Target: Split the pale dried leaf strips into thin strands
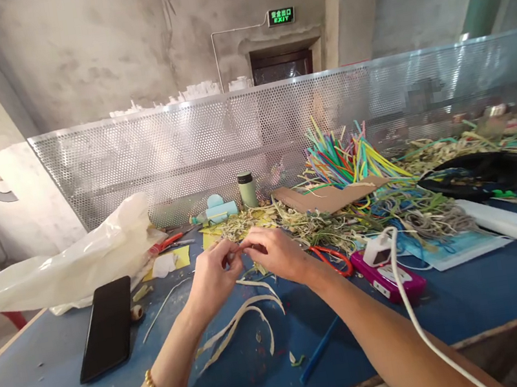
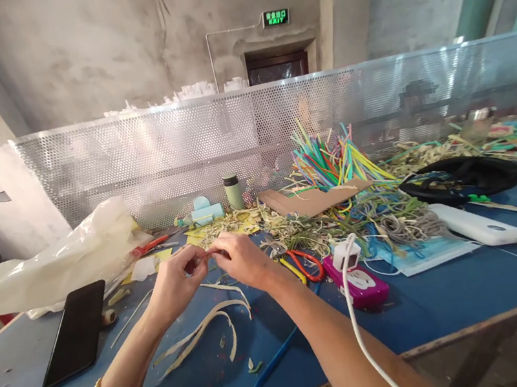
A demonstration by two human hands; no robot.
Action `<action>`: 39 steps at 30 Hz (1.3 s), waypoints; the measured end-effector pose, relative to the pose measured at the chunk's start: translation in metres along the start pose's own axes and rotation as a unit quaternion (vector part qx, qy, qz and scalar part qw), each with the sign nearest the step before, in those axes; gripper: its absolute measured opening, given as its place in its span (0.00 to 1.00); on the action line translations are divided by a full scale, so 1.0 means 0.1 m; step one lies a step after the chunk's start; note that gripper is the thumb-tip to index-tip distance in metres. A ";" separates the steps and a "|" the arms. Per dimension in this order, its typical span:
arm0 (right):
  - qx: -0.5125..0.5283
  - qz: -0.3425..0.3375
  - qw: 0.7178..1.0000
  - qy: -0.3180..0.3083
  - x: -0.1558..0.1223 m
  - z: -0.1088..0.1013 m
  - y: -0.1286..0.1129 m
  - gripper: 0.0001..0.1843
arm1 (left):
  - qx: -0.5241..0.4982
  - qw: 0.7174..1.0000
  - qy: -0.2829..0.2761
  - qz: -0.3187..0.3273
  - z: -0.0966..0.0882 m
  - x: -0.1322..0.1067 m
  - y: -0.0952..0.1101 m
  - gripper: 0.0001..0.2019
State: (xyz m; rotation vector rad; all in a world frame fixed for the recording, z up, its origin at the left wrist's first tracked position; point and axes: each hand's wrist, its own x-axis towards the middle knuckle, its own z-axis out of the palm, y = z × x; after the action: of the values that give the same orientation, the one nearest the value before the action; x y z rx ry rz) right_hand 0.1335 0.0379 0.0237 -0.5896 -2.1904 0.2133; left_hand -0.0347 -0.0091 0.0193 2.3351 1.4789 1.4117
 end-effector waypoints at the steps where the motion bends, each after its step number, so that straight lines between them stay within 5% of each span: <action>1: -0.006 0.003 1.000 0.003 0.00 0.02 -0.01 0.08 | 0.004 1.000 -0.001 0.007 0.01 0.00 0.00 0.05; 18: -0.081 0.162 0.979 0.090 0.01 -0.03 0.17 0.06 | -0.012 1.000 0.006 -0.012 0.06 -0.01 0.00 0.05; 24: -0.230 0.236 0.936 0.124 -0.02 -0.15 0.41 0.06 | -0.134 0.987 0.045 -0.073 -0.01 0.01 -0.03 0.05; 28: -0.017 0.253 0.966 0.044 -0.02 -0.23 0.39 0.10 | -0.212 0.966 0.088 -0.117 -0.04 0.04 -0.09 0.09; 31: 0.209 0.214 0.954 -0.028 0.01 -0.10 0.17 0.15 | -0.217 0.966 0.060 -0.128 0.00 0.05 -0.08 0.10; 35: 0.270 0.182 0.945 0.044 0.05 0.07 -0.08 0.15 | -0.228 0.966 0.024 -0.122 0.03 0.04 -0.04 0.10; 39: 0.295 0.185 0.934 0.076 0.06 0.02 -0.07 0.15 | -0.267 0.952 -0.039 -0.143 0.00 0.04 -0.05 0.12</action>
State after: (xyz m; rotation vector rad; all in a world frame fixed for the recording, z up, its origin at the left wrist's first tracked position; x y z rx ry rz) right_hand 0.1263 0.0342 0.0289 -0.6371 -1.7215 0.9541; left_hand -0.0375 -0.0037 0.0203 1.7524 1.1638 1.3993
